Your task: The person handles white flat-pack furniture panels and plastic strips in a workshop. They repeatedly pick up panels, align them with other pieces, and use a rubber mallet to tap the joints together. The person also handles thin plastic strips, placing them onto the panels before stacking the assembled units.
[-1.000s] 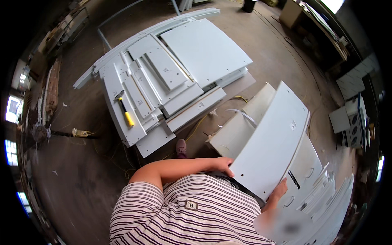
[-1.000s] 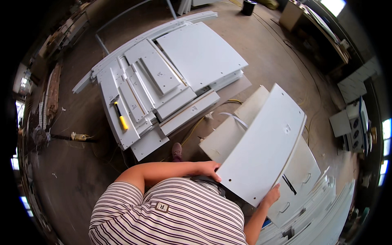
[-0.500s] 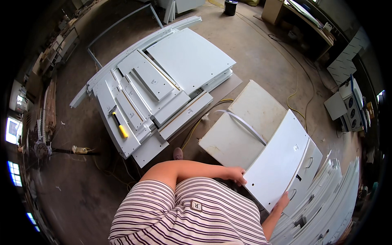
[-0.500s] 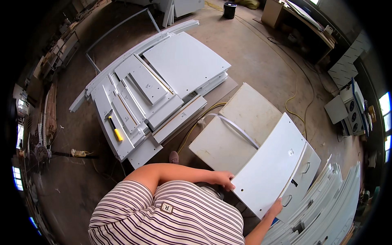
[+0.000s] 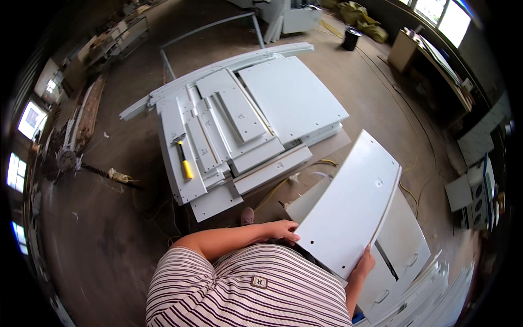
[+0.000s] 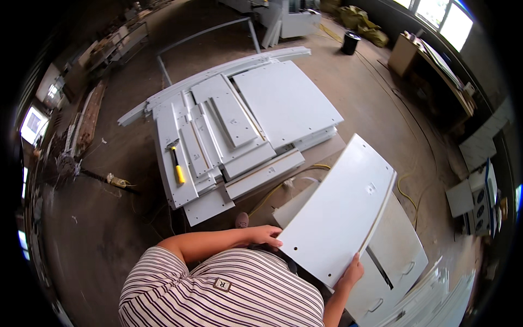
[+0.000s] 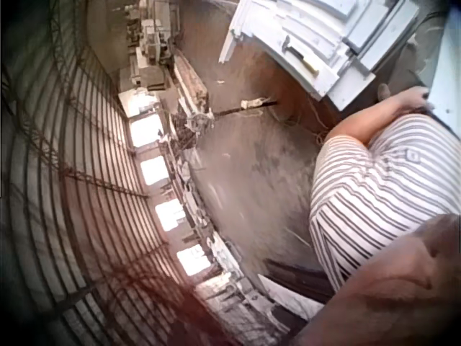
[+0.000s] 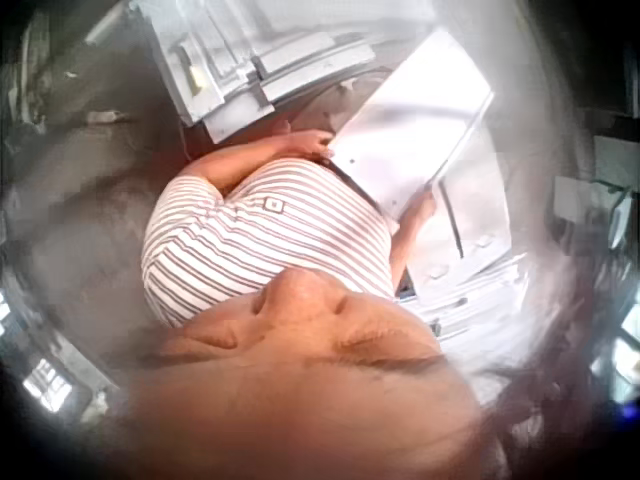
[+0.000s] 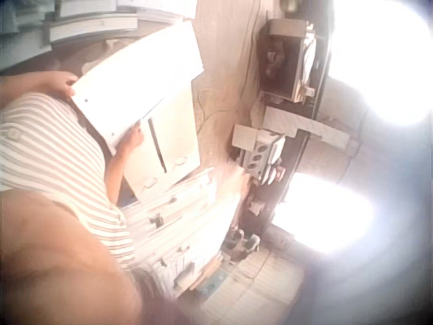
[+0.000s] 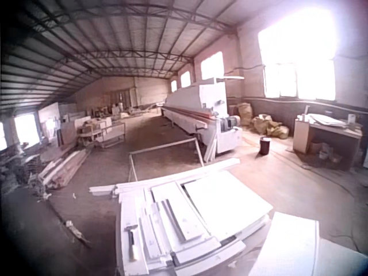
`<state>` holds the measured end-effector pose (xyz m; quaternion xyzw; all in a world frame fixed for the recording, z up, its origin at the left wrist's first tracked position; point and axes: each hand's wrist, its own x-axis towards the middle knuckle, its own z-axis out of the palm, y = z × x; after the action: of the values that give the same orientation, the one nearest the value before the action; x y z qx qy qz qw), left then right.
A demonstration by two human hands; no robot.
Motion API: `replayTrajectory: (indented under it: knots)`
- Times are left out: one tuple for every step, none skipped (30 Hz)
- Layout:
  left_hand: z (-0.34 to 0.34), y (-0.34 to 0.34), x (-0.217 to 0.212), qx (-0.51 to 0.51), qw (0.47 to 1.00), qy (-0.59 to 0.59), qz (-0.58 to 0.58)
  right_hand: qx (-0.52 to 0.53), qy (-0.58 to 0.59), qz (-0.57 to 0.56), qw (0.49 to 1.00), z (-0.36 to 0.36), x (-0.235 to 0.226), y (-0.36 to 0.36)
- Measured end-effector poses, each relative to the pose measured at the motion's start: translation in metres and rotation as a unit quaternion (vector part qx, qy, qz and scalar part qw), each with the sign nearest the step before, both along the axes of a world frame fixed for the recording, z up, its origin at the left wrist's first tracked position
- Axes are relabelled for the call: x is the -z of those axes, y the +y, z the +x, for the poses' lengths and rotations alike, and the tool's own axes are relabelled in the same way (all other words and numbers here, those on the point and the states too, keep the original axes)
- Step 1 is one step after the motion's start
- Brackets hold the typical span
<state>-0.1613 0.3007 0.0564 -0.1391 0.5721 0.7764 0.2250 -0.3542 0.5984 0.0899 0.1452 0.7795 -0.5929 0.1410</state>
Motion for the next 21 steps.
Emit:
replayTrajectory:
  knots:
    - [0.017,-0.011,-0.036,-0.055,0.998,-0.019,0.026,-0.012,0.012,0.033,0.999,-0.003,-0.006,-0.03]
    - [0.034,-0.019,-0.03,-0.097,0.994,-0.004,0.043,-0.067,0.036,0.049,0.996,-0.009,-0.003,-0.051]
    - [0.051,-0.027,-0.029,-0.134,0.99,-0.008,0.051,-0.121,0.062,0.067,0.988,-0.016,0.003,-0.07]
    - [0.07,-0.034,-0.028,-0.171,0.984,-0.012,0.059,-0.175,0.088,0.085,0.977,-0.021,0.009,-0.091]
    - [0.088,-0.037,-0.02,-0.199,0.979,-0.019,0.042,-0.218,0.1,0.101,0.965,-0.023,0.013,-0.117]
    - [0.102,-0.045,-0.024,-0.224,0.974,-0.026,0.029,-0.26,0.113,0.121,0.951,-0.024,0.015,-0.143]
    - [0.118,-0.052,-0.03,-0.24,0.969,-0.053,-0.016,-0.3,0.126,0.14,0.935,-0.024,0.018,-0.17]
    - [0.127,-0.056,-0.018,-0.263,0.963,-0.049,-0.011,-0.321,0.135,0.161,0.924,-0.024,0.018,-0.191]
    - [0.144,-0.058,0.007,-0.3,0.953,-0.035,-0.003,-0.353,0.143,0.183,0.906,-0.019,0.021,-0.219]
    - [0.16,-0.061,0.025,-0.335,0.942,-0.022,0.004,-0.385,0.151,0.205,0.887,-0.014,0.027,-0.248]
    - [0.172,-0.064,0.028,-0.372,0.927,-0.025,0.027,-0.411,0.152,0.201,0.876,-0.008,0.032,-0.273]
    - [0.181,-0.071,0.022,-0.407,0.91,-0.023,0.071,-0.434,0.153,0.197,0.866,-0.001,0.04,-0.297]
    - [0.187,-0.077,0.01,-0.438,0.891,-0.021,0.115,-0.447,0.137,0.207,0.86,0.004,0.046,-0.318]
    - [0.193,-0.084,0.0,-0.466,0.87,-0.018,0.16,-0.457,0.132,0.21,0.854,0.011,0.052,-0.337]
    - [0.2,-0.091,-0.007,-0.486,0.857,-0.012,0.17,-0.47,0.128,0.212,0.847,0.019,0.056,-0.355]
    - [0.207,-0.1,-0.01,-0.494,0.849,-0.017,0.187,-0.481,0.124,0.215,0.841,0.026,0.058,-0.371]
    - [0.213,-0.108,-0.011,-0.5,0.841,-0.021,0.204,-0.479,0.116,0.22,0.842,0.032,0.06,-0.383]
    - [0.219,-0.116,-0.01,-0.51,0.831,-0.027,0.221,-0.482,0.102,0.226,0.84,0.039,0.059,-0.394]
    - [0.222,-0.124,-0.009,-0.514,0.827,-0.029,0.225,-0.483,0.088,0.233,0.839,0.043,0.057,-0.402]
    - [0.222,-0.133,-0.007,-0.51,0.829,-0.025,0.226,-0.482,0.073,0.241,0.839,0.045,0.055,-0.409]
    - [0.221,-0.144,-0.007,-0.505,0.833,-0.022,0.225,-0.478,0.066,0.227,0.846,0.045,0.057,-0.412]
